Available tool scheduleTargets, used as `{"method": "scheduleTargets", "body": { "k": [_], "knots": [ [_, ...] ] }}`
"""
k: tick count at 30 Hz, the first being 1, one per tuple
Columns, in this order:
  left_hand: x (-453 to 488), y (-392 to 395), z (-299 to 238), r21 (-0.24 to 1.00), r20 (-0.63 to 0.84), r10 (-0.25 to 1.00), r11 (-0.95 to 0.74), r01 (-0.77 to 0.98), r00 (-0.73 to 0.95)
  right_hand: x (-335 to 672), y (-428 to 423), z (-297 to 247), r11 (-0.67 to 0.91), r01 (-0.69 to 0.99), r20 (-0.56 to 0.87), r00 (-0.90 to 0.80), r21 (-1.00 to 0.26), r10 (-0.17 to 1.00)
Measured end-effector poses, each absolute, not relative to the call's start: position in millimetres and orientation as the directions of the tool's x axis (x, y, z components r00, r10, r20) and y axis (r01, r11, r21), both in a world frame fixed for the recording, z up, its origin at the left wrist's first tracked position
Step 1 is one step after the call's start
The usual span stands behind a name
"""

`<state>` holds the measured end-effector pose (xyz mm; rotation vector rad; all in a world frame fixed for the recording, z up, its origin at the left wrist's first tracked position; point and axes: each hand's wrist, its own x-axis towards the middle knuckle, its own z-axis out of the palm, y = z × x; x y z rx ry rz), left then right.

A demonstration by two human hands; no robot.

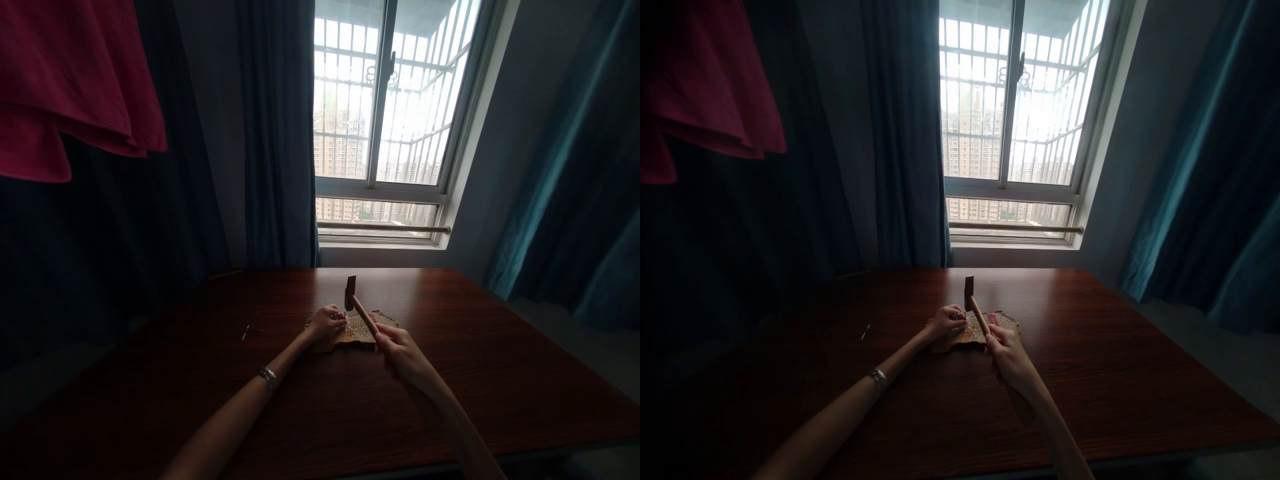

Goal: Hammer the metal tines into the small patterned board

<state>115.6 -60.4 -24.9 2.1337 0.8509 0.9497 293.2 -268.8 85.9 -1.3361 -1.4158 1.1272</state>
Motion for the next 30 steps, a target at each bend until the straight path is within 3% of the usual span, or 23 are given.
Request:
{"method": "scheduleTargets", "body": {
  "k": [30],
  "knots": [
    [116, -59, -26, 0.781, 0.360, 0.769, -0.558, 0.280, 0.528, 284, -265, 90, -0.005, 0.206, -0.015, -0.047, -0.978, 0.999]
  ]
}}
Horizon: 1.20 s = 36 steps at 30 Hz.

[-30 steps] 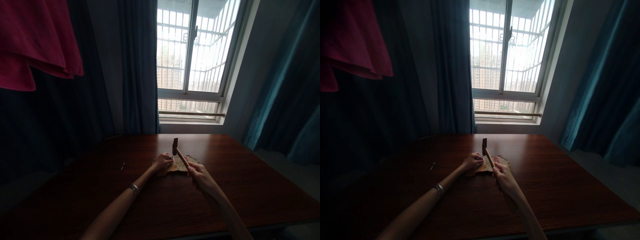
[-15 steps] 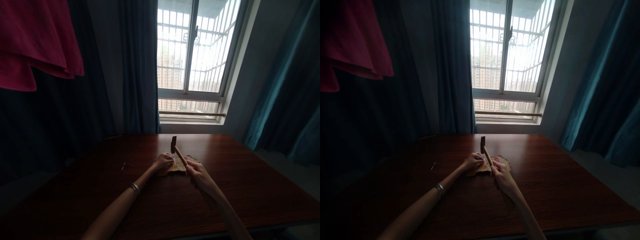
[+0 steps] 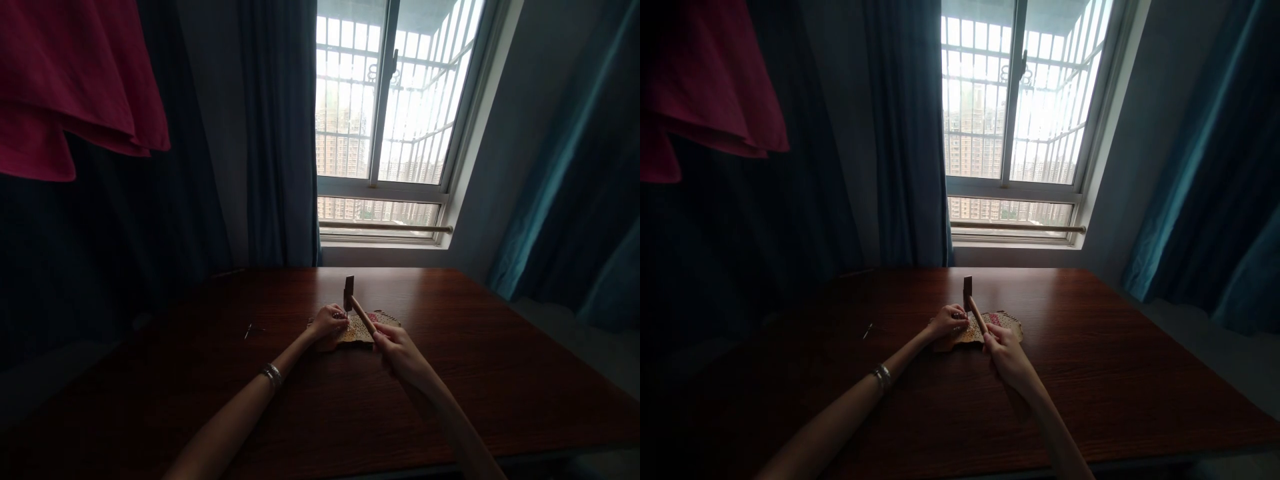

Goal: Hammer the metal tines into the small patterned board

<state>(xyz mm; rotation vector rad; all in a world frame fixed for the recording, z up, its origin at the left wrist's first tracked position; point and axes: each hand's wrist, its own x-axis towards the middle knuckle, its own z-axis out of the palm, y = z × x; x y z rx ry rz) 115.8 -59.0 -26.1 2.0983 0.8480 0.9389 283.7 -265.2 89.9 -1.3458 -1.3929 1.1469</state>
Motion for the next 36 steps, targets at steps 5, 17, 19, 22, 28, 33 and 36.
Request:
{"method": "scheduleTargets", "body": {
  "k": [5, 17, 19, 22, 28, 33, 36],
  "knots": [
    [116, -57, -29, 0.780, 0.355, 0.772, -0.556, 0.288, 0.527, 284, -266, 83, 0.036, 0.184, 0.029, -0.041, -0.982, 0.999],
    [116, -62, -25, 0.775, 0.352, 0.772, -0.557, 0.298, 0.529, 285, -267, 89, 0.034, 0.154, 0.031, -0.016, -0.987, 0.999],
    [116, -62, -24, 0.775, 0.338, 0.778, -0.549, 0.313, 0.529, 285, -267, 87, 0.017, 0.170, 0.011, -0.033, -0.985, 0.999],
    [117, -63, -23, 0.771, 0.326, 0.784, -0.544, 0.332, 0.528, 285, -267, 88, 0.025, 0.177, 0.020, -0.030, -0.984, 0.999],
    [116, -62, -25, 0.771, 0.353, 0.775, -0.558, 0.307, 0.524, 282, -268, 92, 0.036, 0.151, 0.038, 0.005, -0.988, 0.999],
    [116, -60, -28, 0.770, 0.360, 0.771, -0.564, 0.300, 0.525, 282, -266, 84, 0.031, 0.188, 0.029, -0.013, -0.982, 0.999],
    [116, -60, -27, 0.761, 0.365, 0.769, -0.571, 0.307, 0.525, 281, -266, 87, 0.046, 0.158, 0.049, 0.014, -0.986, 0.999]
  ]
}}
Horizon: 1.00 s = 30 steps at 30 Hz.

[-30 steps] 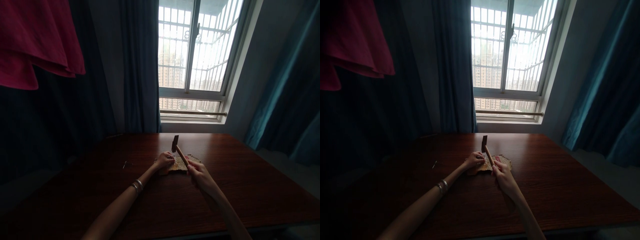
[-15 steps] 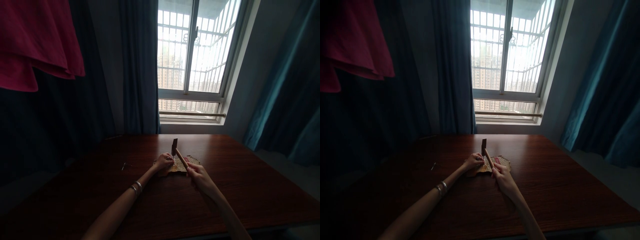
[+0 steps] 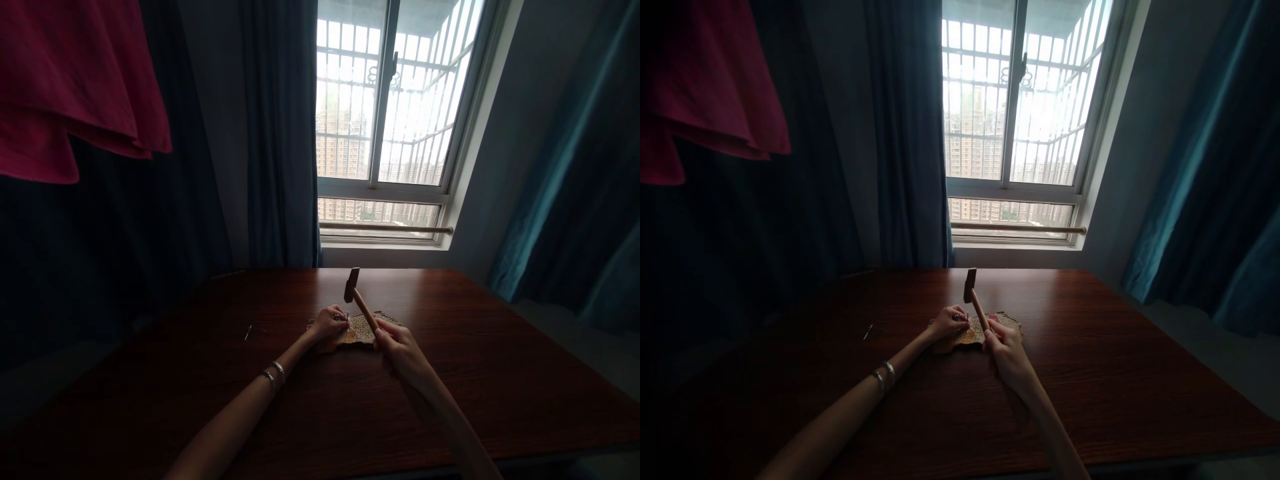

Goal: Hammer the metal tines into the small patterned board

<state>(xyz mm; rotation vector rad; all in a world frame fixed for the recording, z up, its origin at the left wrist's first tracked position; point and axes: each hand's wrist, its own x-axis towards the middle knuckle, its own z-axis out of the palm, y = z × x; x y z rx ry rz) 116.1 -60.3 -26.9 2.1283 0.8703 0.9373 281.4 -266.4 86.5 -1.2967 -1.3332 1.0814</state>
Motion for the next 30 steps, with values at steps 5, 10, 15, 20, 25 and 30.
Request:
{"method": "scheduleTargets", "body": {
  "k": [5, 10, 15, 20, 25, 30],
  "knots": [
    [116, -63, -23, 0.773, 0.337, 0.775, -0.552, 0.314, 0.534, 282, -268, 82, 0.040, 0.167, 0.038, -0.014, -0.985, 0.999],
    [116, -63, -24, 0.779, 0.341, 0.786, -0.543, 0.314, 0.515, 284, -269, 80, 0.054, 0.146, 0.054, -0.005, -0.988, 0.999],
    [116, -63, -23, 0.787, 0.320, 0.795, -0.526, 0.322, 0.515, 284, -268, 74, 0.029, 0.129, 0.029, -0.002, -0.991, 1.000],
    [116, -63, -24, 0.783, 0.323, 0.793, -0.531, 0.325, 0.517, 285, -270, 77, 0.034, 0.110, 0.035, 0.003, -0.993, 0.999],
    [116, -63, -24, 0.782, 0.323, 0.789, -0.533, 0.323, 0.523, 284, -270, 73, 0.013, 0.099, 0.015, 0.017, -0.995, 1.000],
    [116, -62, -26, 0.781, 0.330, 0.789, -0.537, 0.319, 0.519, 283, -268, 70, 0.026, 0.113, 0.028, 0.014, -0.993, 1.000]
  ]
}}
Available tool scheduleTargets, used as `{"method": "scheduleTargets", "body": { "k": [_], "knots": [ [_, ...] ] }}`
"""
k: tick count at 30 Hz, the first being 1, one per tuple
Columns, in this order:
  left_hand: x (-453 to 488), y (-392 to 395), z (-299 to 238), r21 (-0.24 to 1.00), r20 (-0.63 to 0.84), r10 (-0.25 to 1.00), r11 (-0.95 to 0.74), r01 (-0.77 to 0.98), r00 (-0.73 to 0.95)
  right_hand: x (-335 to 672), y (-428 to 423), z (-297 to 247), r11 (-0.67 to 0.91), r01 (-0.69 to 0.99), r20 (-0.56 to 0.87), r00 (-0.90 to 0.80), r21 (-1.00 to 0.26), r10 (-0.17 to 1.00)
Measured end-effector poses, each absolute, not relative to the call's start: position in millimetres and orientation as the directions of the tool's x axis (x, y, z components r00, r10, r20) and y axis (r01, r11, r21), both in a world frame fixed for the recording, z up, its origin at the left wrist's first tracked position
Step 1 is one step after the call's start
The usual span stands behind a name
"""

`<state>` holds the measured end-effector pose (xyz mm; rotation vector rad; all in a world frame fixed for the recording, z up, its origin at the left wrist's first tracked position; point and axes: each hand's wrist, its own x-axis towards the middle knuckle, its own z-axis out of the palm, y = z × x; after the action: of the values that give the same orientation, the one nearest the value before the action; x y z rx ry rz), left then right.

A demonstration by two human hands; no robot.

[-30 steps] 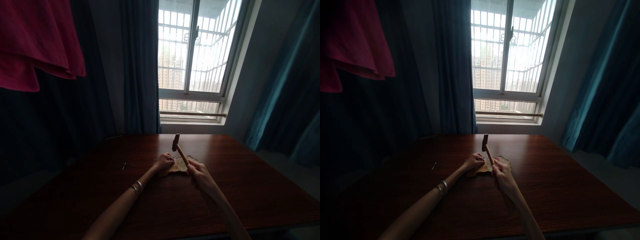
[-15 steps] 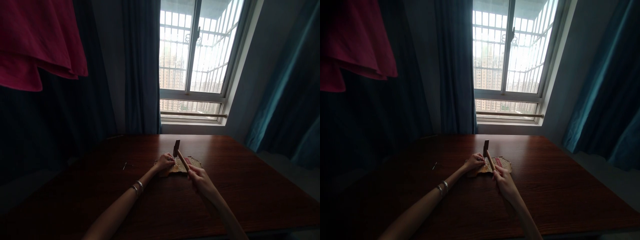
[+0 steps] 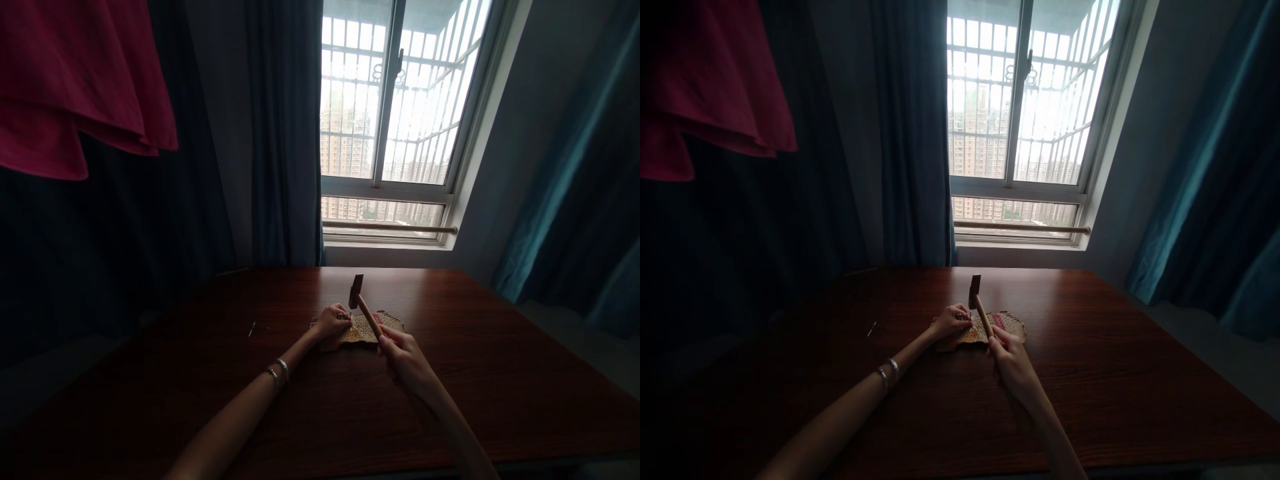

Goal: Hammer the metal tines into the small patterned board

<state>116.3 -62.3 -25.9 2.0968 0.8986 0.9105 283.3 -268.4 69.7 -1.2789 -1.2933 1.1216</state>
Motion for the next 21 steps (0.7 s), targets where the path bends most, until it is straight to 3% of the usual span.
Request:
{"method": "scheduleTargets", "body": {
  "k": [21],
  "knots": [
    [116.5, -57.8, -31.7, 0.783, 0.344, 0.777, -0.547, 0.296, 0.528, 279.6, -269.6, 73.8, 0.064, 0.142, 0.063, -0.009, -0.988, 0.998]
  ]
}}
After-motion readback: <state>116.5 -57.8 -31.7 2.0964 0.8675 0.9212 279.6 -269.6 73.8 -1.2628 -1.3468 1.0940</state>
